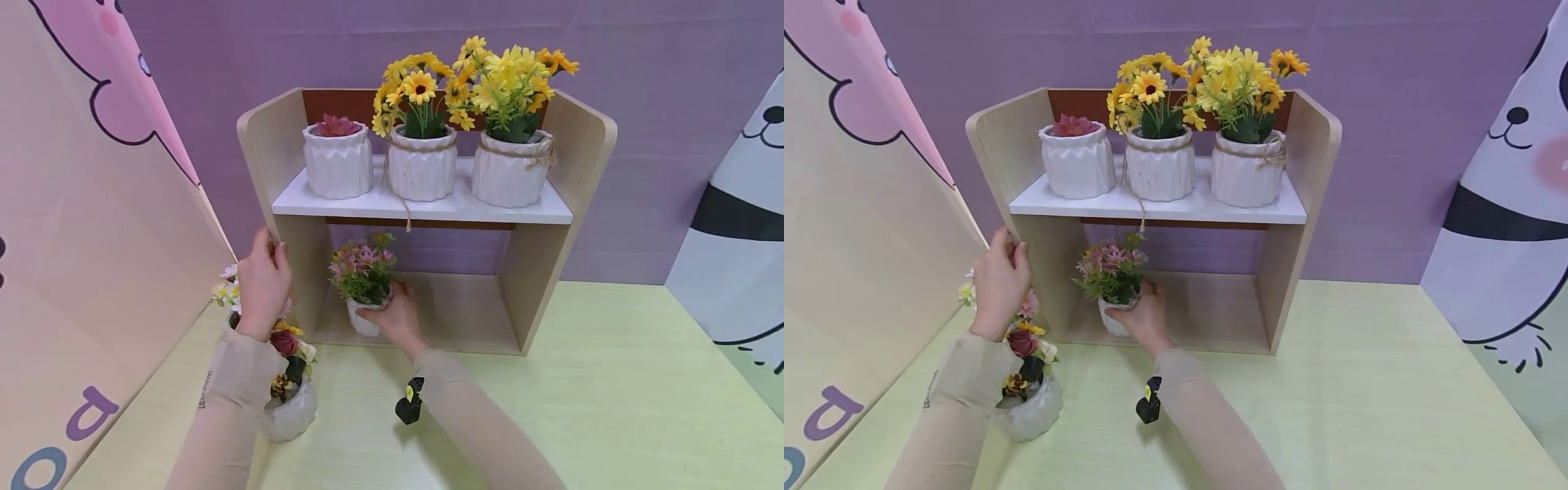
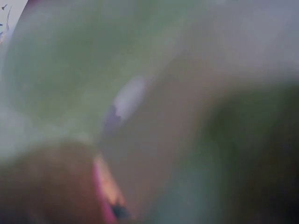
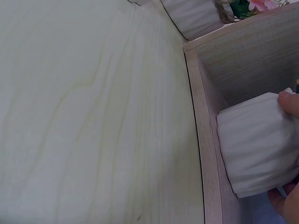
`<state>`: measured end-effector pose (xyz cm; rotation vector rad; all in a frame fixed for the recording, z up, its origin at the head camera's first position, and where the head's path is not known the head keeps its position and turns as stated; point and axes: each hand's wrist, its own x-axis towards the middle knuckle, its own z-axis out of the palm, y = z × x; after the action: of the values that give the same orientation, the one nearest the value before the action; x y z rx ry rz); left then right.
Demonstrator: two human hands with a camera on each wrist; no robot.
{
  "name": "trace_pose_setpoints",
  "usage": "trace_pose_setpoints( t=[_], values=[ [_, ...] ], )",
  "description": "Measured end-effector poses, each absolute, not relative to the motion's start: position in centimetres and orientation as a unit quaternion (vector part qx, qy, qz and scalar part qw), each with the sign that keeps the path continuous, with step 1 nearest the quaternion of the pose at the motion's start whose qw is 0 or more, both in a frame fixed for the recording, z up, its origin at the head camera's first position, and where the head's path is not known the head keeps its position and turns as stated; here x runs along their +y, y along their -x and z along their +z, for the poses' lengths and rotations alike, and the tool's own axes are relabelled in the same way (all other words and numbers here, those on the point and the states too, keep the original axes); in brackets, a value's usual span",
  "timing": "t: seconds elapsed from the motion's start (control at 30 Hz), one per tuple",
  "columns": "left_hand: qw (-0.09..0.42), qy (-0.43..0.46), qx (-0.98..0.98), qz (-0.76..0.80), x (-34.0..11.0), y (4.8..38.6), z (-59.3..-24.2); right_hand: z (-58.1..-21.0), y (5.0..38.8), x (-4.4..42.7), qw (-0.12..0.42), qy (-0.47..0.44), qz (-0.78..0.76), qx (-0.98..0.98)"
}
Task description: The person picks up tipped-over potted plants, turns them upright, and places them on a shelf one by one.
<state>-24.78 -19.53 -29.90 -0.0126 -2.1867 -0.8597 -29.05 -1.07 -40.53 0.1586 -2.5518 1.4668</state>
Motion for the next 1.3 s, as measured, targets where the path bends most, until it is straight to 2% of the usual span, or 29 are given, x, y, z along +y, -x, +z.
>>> trace_pose_setpoints(
  t=[0.8,1.1,1.3],
  values=[
    [0.381,0.003,-0.863,-0.332,-19.5,24.6,-29.9,-39.4,28.2,0.0,0.073,-0.08,0.485,-0.867],
    [0.381,0.003,-0.862,-0.334,-19.5,24.6,-29.9,-39.4,27.7,0.9,0.113,-0.109,0.473,-0.867],
    [0.384,0.004,-0.862,-0.331,-19.6,24.8,-30.0,-39.6,27.6,1.6,0.121,-0.107,0.481,-0.862]
  ],
)
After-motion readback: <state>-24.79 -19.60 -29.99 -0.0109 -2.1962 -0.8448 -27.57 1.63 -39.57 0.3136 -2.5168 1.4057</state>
